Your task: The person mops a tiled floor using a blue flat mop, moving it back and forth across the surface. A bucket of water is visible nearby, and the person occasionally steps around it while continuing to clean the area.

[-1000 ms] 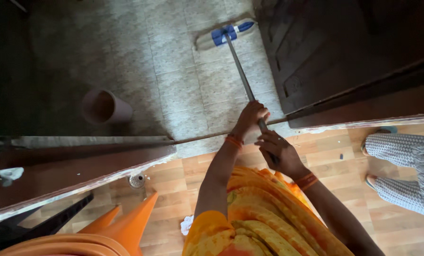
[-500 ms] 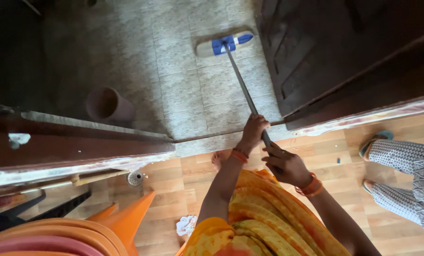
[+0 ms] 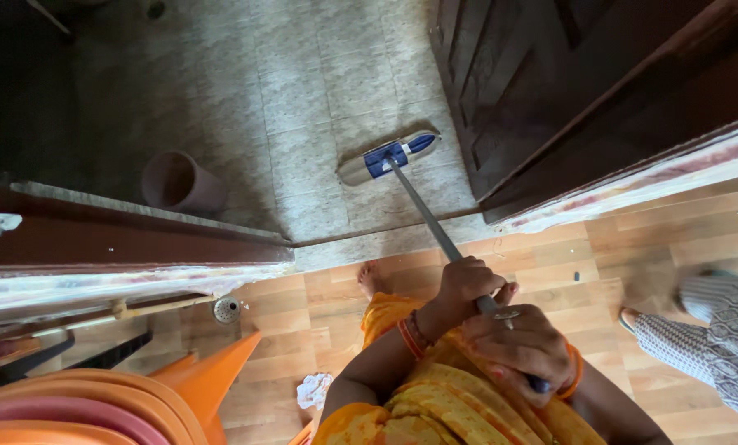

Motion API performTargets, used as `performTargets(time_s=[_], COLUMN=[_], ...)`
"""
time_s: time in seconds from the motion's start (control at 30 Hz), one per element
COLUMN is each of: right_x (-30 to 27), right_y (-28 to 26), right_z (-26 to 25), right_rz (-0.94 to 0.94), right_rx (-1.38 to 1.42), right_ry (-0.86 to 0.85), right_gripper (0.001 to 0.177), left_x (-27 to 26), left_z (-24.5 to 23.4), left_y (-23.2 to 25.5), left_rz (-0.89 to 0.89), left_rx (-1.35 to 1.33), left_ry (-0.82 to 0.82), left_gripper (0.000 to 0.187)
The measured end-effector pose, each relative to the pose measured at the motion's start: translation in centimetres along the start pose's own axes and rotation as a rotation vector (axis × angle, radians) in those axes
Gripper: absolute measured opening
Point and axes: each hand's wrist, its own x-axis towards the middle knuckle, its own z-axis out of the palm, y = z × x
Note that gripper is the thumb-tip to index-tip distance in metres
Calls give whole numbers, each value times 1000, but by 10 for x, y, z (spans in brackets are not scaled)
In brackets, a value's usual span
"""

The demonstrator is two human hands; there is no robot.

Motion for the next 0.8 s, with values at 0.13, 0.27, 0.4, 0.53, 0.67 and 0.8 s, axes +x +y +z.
performTargets(time_s=[0.13, 0.27, 0.4, 0.53, 0.67, 0.8], right_x=[-2, -8, -8, -16, -59, -116], right_y=[23, 56, 100, 157, 215, 255], right_z=[-1, 5, 15, 34, 61, 92], right_rz=[-34, 75, 232, 389, 506, 510], right_rx=[-46, -91, -153, -223, -430, -479], right_ry=[7, 45, 44, -6, -105, -218], right_gripper=[25, 36, 42, 43, 25, 10], left_x=[5, 18, 22, 15, -18, -68], left_z=[0, -5, -23, -36, -41, -25], left_y=[-25, -67, -118, -202, -288, -333], left_rz=[63, 79, 47, -56, -142, -95], left_rx=[87, 35, -18, -49, 159, 320], left_ry=[35, 64, 36, -92, -213, -214], left_gripper=[38, 37, 34, 24, 24, 35])
